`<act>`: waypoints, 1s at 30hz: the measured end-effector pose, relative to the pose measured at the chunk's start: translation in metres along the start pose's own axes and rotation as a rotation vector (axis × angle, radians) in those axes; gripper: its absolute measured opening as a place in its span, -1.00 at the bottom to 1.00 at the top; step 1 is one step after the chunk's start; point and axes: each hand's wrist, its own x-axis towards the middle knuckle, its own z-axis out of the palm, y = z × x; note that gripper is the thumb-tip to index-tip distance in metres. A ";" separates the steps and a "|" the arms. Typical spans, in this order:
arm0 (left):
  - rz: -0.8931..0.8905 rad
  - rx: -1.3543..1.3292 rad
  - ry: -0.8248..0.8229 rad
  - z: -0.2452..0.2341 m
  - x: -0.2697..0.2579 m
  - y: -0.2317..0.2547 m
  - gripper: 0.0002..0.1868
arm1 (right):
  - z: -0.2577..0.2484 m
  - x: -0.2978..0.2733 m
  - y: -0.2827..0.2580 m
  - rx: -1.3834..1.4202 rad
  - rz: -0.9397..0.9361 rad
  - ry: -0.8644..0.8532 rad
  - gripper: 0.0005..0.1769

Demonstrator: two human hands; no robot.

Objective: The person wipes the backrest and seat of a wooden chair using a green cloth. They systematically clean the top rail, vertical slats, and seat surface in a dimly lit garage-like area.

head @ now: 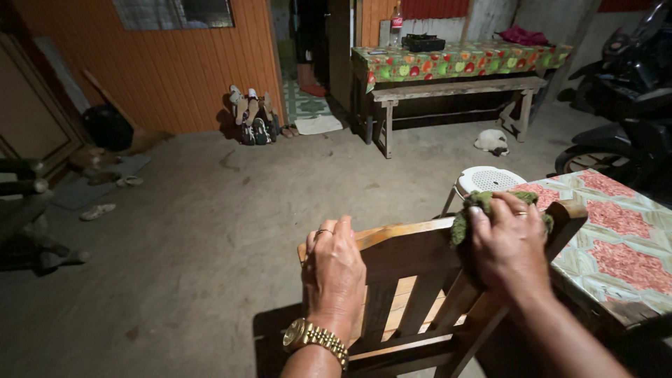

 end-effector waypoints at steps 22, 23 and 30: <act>0.098 0.241 0.070 -0.002 -0.002 0.009 -0.66 | -0.026 -0.003 -0.017 0.242 0.023 -0.035 -0.64; 0.085 0.262 0.038 -0.001 -0.001 0.014 -0.67 | -0.025 -0.001 -0.018 0.231 0.023 -0.029 -0.64; 0.156 0.245 -0.003 0.011 -0.009 0.043 -0.65 | -0.032 -0.021 -0.082 0.209 -0.077 -0.138 -0.59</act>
